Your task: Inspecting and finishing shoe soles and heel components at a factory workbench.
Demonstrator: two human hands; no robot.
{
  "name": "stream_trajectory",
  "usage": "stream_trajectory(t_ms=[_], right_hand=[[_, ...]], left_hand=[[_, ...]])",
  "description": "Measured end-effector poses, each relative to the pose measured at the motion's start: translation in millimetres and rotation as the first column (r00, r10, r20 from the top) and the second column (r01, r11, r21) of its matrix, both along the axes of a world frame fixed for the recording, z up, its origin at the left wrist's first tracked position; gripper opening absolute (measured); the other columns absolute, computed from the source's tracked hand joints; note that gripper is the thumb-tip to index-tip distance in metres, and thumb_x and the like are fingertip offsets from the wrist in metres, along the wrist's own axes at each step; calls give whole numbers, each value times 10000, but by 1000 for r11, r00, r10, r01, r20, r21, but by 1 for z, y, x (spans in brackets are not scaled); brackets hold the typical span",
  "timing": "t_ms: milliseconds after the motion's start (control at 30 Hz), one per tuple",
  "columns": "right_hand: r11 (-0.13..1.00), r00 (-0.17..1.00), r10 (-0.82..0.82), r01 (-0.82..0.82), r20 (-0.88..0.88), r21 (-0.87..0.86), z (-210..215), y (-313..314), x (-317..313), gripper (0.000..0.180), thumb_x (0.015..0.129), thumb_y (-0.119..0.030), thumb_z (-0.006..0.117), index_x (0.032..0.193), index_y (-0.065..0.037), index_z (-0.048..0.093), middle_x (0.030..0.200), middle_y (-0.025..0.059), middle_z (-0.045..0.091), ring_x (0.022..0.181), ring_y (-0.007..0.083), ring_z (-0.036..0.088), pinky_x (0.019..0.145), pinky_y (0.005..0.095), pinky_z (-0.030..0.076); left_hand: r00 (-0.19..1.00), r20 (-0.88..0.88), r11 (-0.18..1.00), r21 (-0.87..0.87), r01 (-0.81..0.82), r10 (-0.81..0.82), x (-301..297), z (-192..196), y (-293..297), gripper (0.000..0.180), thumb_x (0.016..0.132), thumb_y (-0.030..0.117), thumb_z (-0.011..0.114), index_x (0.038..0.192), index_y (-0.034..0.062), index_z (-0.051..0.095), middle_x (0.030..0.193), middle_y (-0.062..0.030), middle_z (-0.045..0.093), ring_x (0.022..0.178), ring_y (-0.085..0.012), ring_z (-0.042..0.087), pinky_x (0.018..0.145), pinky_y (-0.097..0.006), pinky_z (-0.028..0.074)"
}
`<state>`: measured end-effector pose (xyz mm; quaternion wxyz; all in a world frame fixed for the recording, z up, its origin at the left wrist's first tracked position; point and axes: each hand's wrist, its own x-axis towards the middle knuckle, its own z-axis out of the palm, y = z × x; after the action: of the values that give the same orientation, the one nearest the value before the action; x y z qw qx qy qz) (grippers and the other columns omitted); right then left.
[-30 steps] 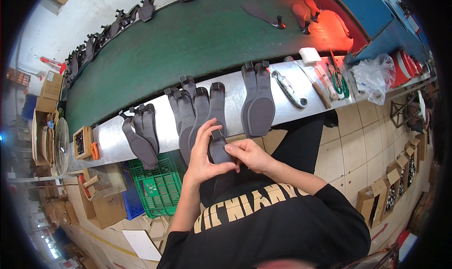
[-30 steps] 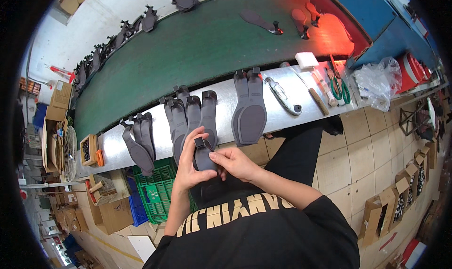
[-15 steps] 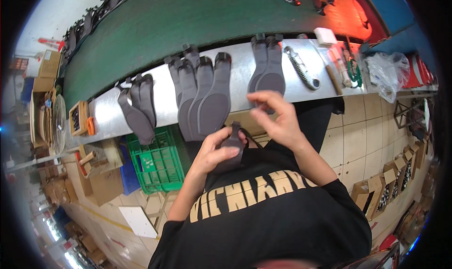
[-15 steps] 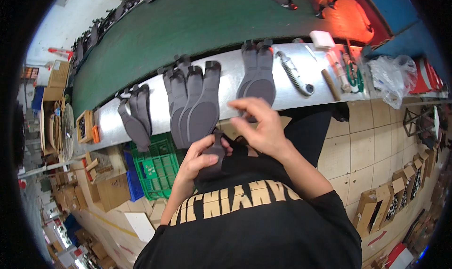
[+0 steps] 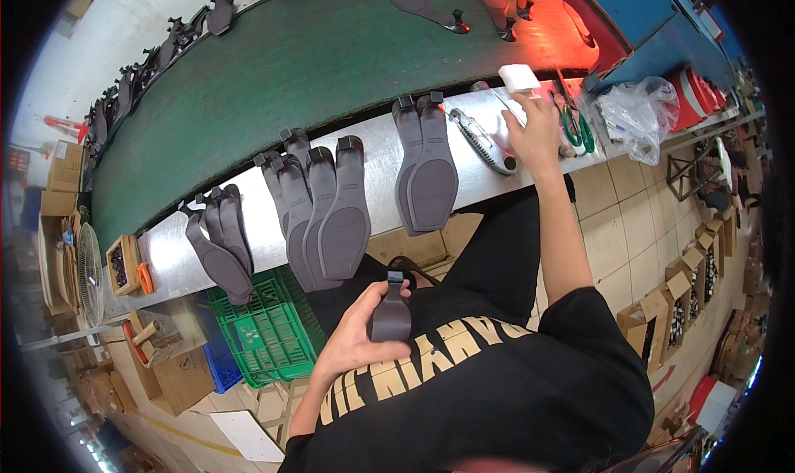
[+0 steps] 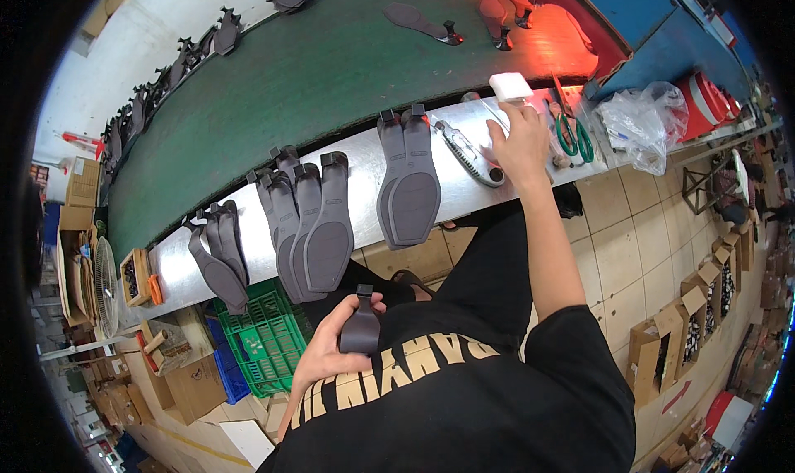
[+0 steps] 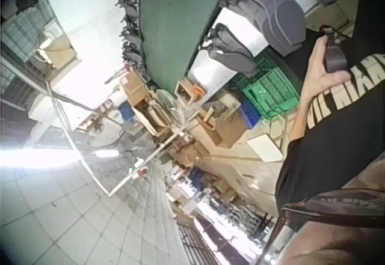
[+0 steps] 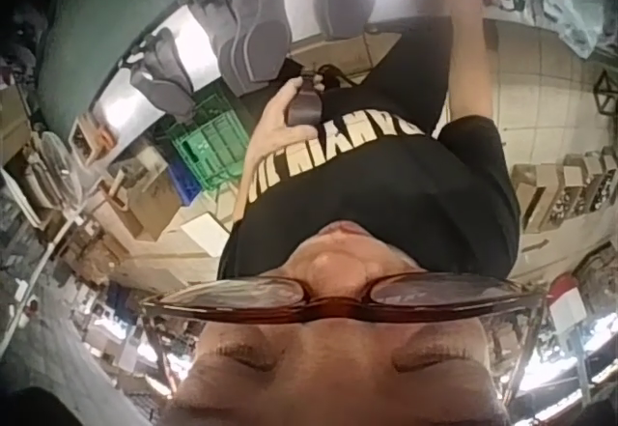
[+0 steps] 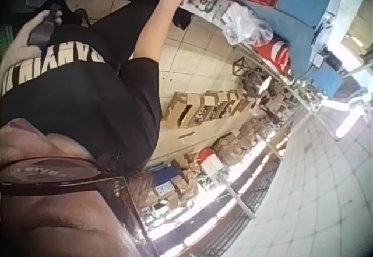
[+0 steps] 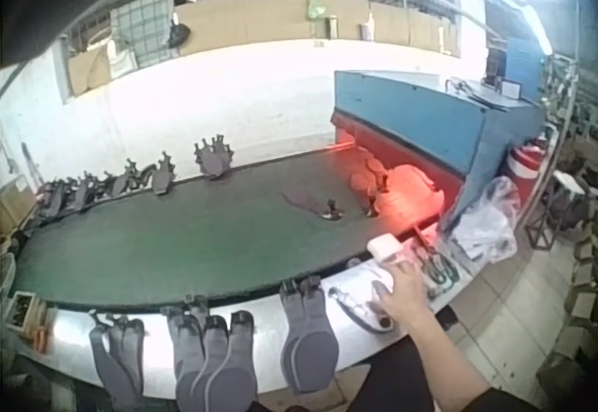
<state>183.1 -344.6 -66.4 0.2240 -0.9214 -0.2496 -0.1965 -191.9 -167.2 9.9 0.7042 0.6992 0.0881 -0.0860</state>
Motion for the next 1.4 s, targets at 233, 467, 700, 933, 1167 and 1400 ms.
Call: stream_trajectory(t_ms=[233,467,700,933,1167,1400], right_hand=[[996,993,-25,35,118,-81,-17,-8,16,372,818,-309,719,1124,-97,717,1067,180,667,998,367,623,866,444,499],[997,973,69,-63,-220,35,-36,-38,30,294,865,-187,675,1123,-51,712,915,160,688,803,292,662,753,391,513],[746,251,663,-139,-706,651,75,20,-146,337,997,-110,525,1331,-93,569,728,-57,543,562,7,470,494,175,389],[727,-432,557,-160,-709,668,51,38,-213,655,980,-75,527,1564,-238,280,671,-9,561,544,46,498,502,194,430],[733,-537,553,-51,-637,679,43,40,-221,605,1006,-98,501,1564,-196,287,648,-27,509,514,28,461,465,170,390],[784,-626,543,139,-560,605,41,36,-222,547,1025,-86,448,1539,-249,357,648,-50,441,506,19,364,462,173,333]], left_hand=[[931,-197,941,-86,-327,306,6,-7,0,635,792,230,802,1334,14,552,1022,-33,587,949,-115,571,849,-260,453],[916,-225,887,-254,-385,333,-5,-18,4,485,812,187,752,1221,-17,589,1033,-52,637,957,-117,599,849,-257,470],[910,-281,880,-283,-383,306,-8,-20,8,592,819,200,732,1328,-21,526,998,-41,633,931,-110,590,842,-251,457],[934,-213,917,-224,-331,285,-1,-14,4,710,816,214,755,1405,-41,451,966,-36,625,904,-99,582,833,-239,450],[921,-207,893,-250,-375,329,-3,-14,0,573,817,222,762,1267,-40,522,967,-42,635,895,-103,592,833,-246,457],[929,-229,899,-265,-348,292,-3,-19,1,399,814,200,748,1115,-5,583,948,-34,632,865,-92,585,790,-235,444]])
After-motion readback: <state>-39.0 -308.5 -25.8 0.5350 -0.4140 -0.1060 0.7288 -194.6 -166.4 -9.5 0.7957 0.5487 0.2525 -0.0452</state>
